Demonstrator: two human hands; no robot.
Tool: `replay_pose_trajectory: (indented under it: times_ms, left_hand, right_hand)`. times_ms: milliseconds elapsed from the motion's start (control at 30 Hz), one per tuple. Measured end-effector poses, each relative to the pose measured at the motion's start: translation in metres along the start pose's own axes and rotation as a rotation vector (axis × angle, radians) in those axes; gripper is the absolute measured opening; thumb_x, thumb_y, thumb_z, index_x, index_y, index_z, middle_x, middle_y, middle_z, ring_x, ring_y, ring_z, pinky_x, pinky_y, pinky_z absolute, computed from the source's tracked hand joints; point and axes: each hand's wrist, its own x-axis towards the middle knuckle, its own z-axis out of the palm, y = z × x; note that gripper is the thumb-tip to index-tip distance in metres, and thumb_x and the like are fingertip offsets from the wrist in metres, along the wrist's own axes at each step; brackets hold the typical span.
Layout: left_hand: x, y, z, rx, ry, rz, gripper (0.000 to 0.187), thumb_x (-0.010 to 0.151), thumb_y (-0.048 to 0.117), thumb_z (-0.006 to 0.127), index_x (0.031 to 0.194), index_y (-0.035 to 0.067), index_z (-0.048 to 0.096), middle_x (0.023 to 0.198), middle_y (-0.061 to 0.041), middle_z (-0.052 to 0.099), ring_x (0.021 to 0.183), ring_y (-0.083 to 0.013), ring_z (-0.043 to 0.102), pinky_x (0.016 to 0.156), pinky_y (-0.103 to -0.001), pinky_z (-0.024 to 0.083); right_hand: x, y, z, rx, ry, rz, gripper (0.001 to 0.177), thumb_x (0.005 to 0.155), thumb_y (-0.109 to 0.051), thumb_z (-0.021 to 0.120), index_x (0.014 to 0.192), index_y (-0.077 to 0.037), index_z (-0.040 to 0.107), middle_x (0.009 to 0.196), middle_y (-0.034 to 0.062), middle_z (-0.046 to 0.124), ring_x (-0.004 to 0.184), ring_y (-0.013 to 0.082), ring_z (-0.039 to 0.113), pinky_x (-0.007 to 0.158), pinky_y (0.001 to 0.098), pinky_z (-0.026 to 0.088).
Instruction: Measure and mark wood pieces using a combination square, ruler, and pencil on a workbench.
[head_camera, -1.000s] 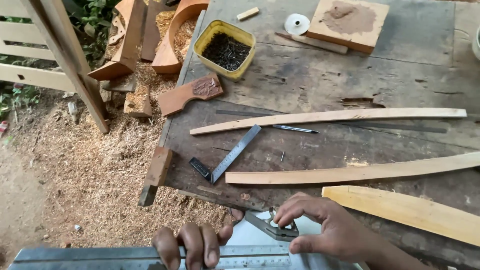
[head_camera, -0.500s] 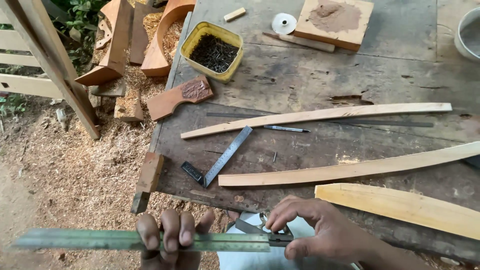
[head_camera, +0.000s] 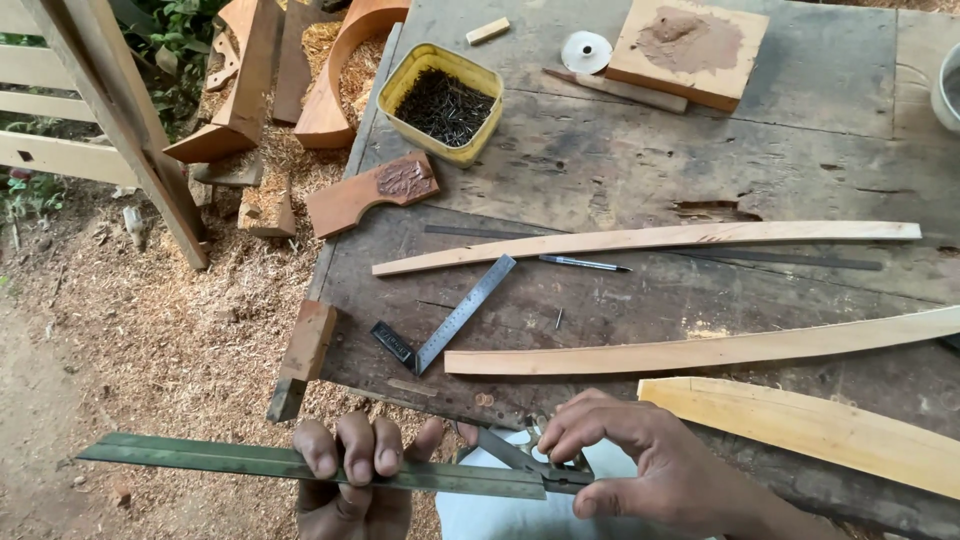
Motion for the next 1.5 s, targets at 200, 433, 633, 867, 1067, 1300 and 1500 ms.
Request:
replay_pose_trajectory:
  times_ms: [200, 433, 633, 867, 1067, 1300, 1500]
  left_hand:
    - [0.000, 0.001, 0.007, 0.006, 0.051, -0.009, 0.022, 0.100, 0.001, 0.068, 0.105, 0.015, 0.052, 0.093, -0.002, 0.052, 0.098, -0.0208, 0.061, 0.116, -0.070, 0.039]
    - [0.000, 0.002, 0.001, 0.064, 0.074, -0.022, 0.023, 0.096, 0.000, 0.068, 0.103, 0.017, 0.053, 0.093, -0.003, 0.053, 0.097, -0.0218, 0.061, 0.114, -0.069, 0.039]
    - [-0.002, 0.003, -0.001, 0.029, 0.020, -0.018, 0.020, 0.101, 0.000, 0.067, 0.107, 0.015, 0.055, 0.099, -0.004, 0.056, 0.107, -0.0245, 0.062, 0.117, -0.070, 0.041]
    - [-0.005, 0.014, -0.003, 0.106, 0.193, -0.205, 0.020, 0.090, 0.003, 0.066, 0.102, 0.012, 0.053, 0.097, -0.014, 0.059, 0.106, -0.0344, 0.065, 0.101, -0.072, 0.045]
    - [-0.010, 0.036, -0.002, 0.121, 0.246, -0.148, 0.023, 0.094, -0.005, 0.065, 0.109, 0.008, 0.054, 0.104, -0.018, 0.061, 0.107, -0.0372, 0.065, 0.101, -0.073, 0.050]
    - [-0.018, 0.021, -0.014, 0.086, 0.000, 0.053, 0.029, 0.098, -0.007, 0.068, 0.124, 0.006, 0.068, 0.110, -0.019, 0.064, 0.112, -0.0354, 0.069, 0.103, -0.059, 0.056]
    - [-0.011, 0.014, -0.007, 0.089, -0.070, 0.109, 0.022, 0.099, -0.008, 0.065, 0.116, 0.005, 0.068, 0.111, -0.017, 0.064, 0.114, -0.0332, 0.069, 0.103, -0.057, 0.057]
  right_hand:
    - [0.002, 0.000, 0.000, 0.002, 0.008, 0.024, 0.045, 0.080, -0.036, 0.088, 0.111, -0.006, 0.078, 0.121, 0.0108, 0.075, 0.122, 0.0253, 0.065, 0.108, 0.0426, 0.048]
    - [0.002, 0.002, 0.002, 0.047, 0.015, 0.006, 0.045, 0.080, -0.034, 0.088, 0.112, -0.004, 0.077, 0.121, 0.0114, 0.074, 0.122, 0.0256, 0.064, 0.109, 0.0425, 0.047]
    - [0.002, -0.002, 0.001, 0.011, 0.020, -0.004, 0.042, 0.080, -0.032, 0.087, 0.111, -0.005, 0.077, 0.120, 0.0108, 0.075, 0.121, 0.0259, 0.065, 0.107, 0.0427, 0.049]
    - [0.000, -0.003, 0.002, -0.250, 0.022, -0.092, 0.038, 0.081, -0.027, 0.089, 0.110, -0.007, 0.076, 0.122, 0.0089, 0.075, 0.123, 0.0270, 0.060, 0.106, 0.0438, 0.051]
    - [0.001, 0.000, 0.000, -0.254, 0.021, -0.044, 0.037, 0.079, -0.027, 0.089, 0.107, -0.007, 0.077, 0.121, 0.0087, 0.075, 0.124, 0.0272, 0.060, 0.106, 0.0440, 0.051]
    - [0.004, 0.006, 0.000, 0.189, -0.038, 0.075, 0.048, 0.078, -0.034, 0.090, 0.110, 0.000, 0.077, 0.120, 0.0148, 0.075, 0.122, 0.0277, 0.064, 0.108, 0.0440, 0.047]
    - [0.006, 0.012, 0.002, 0.392, -0.007, 0.202, 0.055, 0.071, -0.036, 0.094, 0.105, 0.004, 0.076, 0.113, 0.0167, 0.075, 0.111, 0.0254, 0.069, 0.102, 0.0408, 0.051]
